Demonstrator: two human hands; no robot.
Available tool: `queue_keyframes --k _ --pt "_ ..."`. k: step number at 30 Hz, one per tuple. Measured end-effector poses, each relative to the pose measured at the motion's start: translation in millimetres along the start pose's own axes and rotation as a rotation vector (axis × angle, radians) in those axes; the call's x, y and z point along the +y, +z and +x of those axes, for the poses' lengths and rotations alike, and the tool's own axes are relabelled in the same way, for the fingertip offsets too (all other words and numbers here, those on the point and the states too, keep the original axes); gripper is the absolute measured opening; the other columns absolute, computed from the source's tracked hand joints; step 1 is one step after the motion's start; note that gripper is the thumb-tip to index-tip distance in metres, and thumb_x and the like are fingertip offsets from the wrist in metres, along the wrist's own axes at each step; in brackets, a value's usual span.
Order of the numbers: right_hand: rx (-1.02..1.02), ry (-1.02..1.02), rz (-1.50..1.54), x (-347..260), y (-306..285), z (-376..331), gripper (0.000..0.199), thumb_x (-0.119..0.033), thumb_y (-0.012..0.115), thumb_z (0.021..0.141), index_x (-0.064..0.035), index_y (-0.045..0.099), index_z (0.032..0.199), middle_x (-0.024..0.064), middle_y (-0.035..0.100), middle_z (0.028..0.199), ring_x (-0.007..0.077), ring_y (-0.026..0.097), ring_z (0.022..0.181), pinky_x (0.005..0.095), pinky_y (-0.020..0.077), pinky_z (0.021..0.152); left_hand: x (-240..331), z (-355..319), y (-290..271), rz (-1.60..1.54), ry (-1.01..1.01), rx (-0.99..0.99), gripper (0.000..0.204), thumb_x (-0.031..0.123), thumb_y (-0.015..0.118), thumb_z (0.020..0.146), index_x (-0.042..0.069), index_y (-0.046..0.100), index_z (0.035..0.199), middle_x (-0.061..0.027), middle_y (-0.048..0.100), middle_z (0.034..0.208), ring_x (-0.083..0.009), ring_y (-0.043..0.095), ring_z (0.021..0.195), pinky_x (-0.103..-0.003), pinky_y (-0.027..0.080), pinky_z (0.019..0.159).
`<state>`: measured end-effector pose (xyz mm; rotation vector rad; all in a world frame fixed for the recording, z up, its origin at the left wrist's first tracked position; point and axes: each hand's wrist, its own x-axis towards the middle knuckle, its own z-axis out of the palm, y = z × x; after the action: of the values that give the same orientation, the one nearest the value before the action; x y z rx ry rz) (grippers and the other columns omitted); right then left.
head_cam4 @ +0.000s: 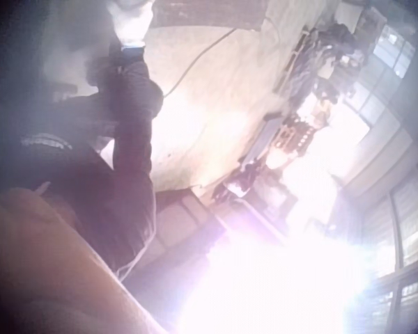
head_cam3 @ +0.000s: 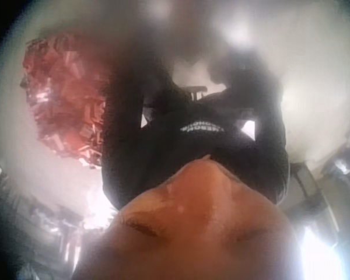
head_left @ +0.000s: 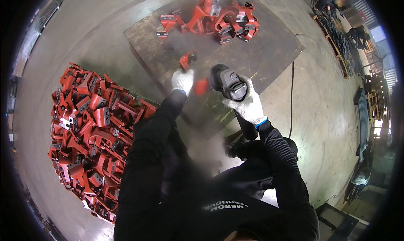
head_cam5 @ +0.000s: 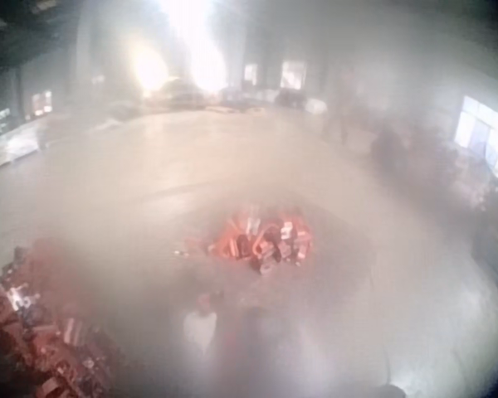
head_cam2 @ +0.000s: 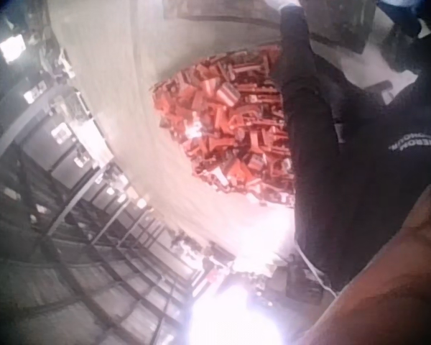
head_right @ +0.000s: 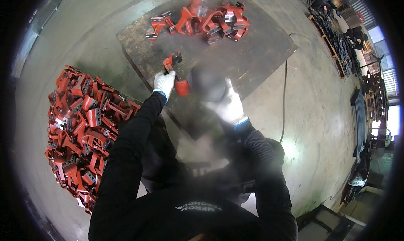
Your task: The person uses an angle grinder to smooth the edges of red metal parts. They pick each part from a large pile, grind it, and place it on a metal workbench. The process is repeated for multiple parts.
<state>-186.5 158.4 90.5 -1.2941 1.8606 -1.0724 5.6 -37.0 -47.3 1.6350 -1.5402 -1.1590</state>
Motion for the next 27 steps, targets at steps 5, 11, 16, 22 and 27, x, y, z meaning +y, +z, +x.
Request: queue_keyframes --k 5,11,16,22,27 --pt "0.038 0.107 -0.016 1 -9 5 0.093 -0.027 0.096 0.074 -0.0055 0.044 0.148 0.0182 0.067 0.129 0.0253 0.066 0.117 0.0394 0.0529 0.103 4 0 -2 -0.038 0.012 -0.024 0.043 0.034 0.068 0.087 -0.002 0.074 0.111 -0.0268 0.075 0.096 -0.0458 0.071 0.098 -0.047 0.054 0.087" --pt "0.054 0.159 0.172 41 -14 18 0.087 -0.021 0.090 0.083 -0.0079 0.038 0.150 0.0136 0.067 0.115 0.0209 0.069 0.096 0.0369 0.0608 0.081 -5 9 -7 -0.298 -0.056 -0.100 0.029 0.020 0.066 0.098 -0.005 0.071 0.112 -0.0096 0.073 0.097 -0.0198 0.068 0.078 -0.037 0.055 0.071" --pt "-0.043 0.284 0.642 31 -10 18 0.080 -0.014 0.085 0.087 -0.0107 0.037 0.152 0.0125 0.066 0.111 0.0211 0.069 0.088 0.0377 0.0616 0.075 17 -3 -8 -0.590 -0.281 -0.218 0.033 0.024 0.064 0.100 -0.005 0.066 0.116 -0.0130 0.071 0.104 -0.0249 0.073 0.083 -0.043 0.062 0.071" --pt "-0.119 0.301 0.638 33 -9 20 0.076 -0.018 0.085 0.089 -0.0111 0.042 0.150 0.0086 0.063 0.123 0.0162 0.065 0.102 0.0326 0.0592 0.082 22 -8 -12 -0.712 -0.402 -0.279 0.029 0.024 0.065 0.100 -0.002 0.066 0.114 -0.0138 0.072 0.104 -0.0259 0.075 0.086 -0.043 0.063 0.074" --pt "-0.149 0.332 0.514 53 -15 17 0.074 -0.021 0.083 0.090 -0.0068 0.039 0.148 0.0150 0.068 0.107 0.0224 0.072 0.083 0.0379 0.0625 0.072 32 -12 -24 -0.757 -0.381 -0.315 0.029 0.025 0.065 0.100 0.001 0.067 0.115 -0.0119 0.072 0.104 -0.0256 0.075 0.088 -0.042 0.063 0.076"
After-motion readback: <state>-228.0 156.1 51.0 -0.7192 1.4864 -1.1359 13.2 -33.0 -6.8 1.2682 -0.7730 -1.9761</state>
